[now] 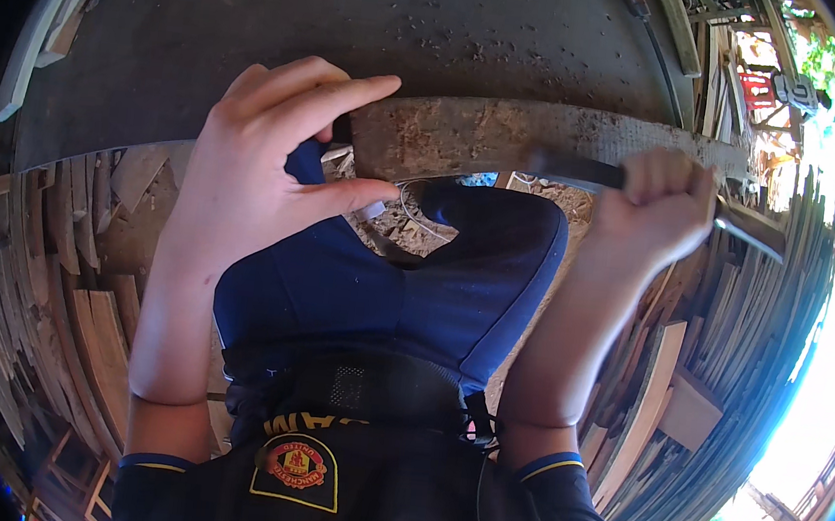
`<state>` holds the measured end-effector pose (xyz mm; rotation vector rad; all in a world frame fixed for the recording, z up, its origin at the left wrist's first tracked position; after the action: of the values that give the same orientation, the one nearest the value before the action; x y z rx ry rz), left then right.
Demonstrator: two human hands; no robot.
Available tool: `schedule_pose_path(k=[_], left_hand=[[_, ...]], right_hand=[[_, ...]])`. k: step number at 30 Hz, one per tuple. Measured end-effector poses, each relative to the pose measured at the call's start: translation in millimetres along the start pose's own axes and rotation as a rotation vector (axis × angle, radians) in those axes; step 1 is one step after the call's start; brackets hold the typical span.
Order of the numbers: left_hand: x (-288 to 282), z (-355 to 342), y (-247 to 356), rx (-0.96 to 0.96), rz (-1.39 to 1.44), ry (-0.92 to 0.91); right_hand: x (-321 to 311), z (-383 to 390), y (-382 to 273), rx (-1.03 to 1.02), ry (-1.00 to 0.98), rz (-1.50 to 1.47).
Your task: Using a chisel to scrape and shape a long piece of wood on a workshop table.
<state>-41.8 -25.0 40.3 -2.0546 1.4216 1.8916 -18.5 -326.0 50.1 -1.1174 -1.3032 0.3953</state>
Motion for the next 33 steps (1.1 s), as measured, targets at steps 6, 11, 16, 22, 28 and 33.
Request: schedule_pose_path(k=[6, 11, 16, 22, 28, 33], left_hand=[[-2, 6, -6, -0.039, 0.042, -0.001], [1, -1, -1, -0.033, 0.036, 0.012], [-1, 3, -6, -0.029, 0.041, -0.008], [-1, 4, -4, -0.053, 0.046, 0.001], [-2, -2, -4, -0.021, 0.055, 0.003], [-3, 7, -7, -0.072, 0.053, -0.010]], right_hand=[[37, 17, 17, 0.025, -0.200, -0.062], [-19, -16, -6, -0.022, -0.031, -0.052], [46, 15, 21, 0.011, -0.115, -0.037], [4, -7, 7, 0.013, -0.009, -0.008], [34, -1, 19, 0.010, 0.035, -0.012], [50, 5, 23, 0.015, -0.120, 0.007]])
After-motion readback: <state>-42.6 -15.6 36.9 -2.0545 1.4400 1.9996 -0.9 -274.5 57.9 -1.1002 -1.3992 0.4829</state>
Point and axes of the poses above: each hand's wrist, its own z-axis away from the middle knuckle, its own x-axis out of the palm, y = z × x, the point moved 3 cm from there along -z, towards the middle knuckle, and after that the axes turned 13 degrees about -y, right-handed, at the moved point
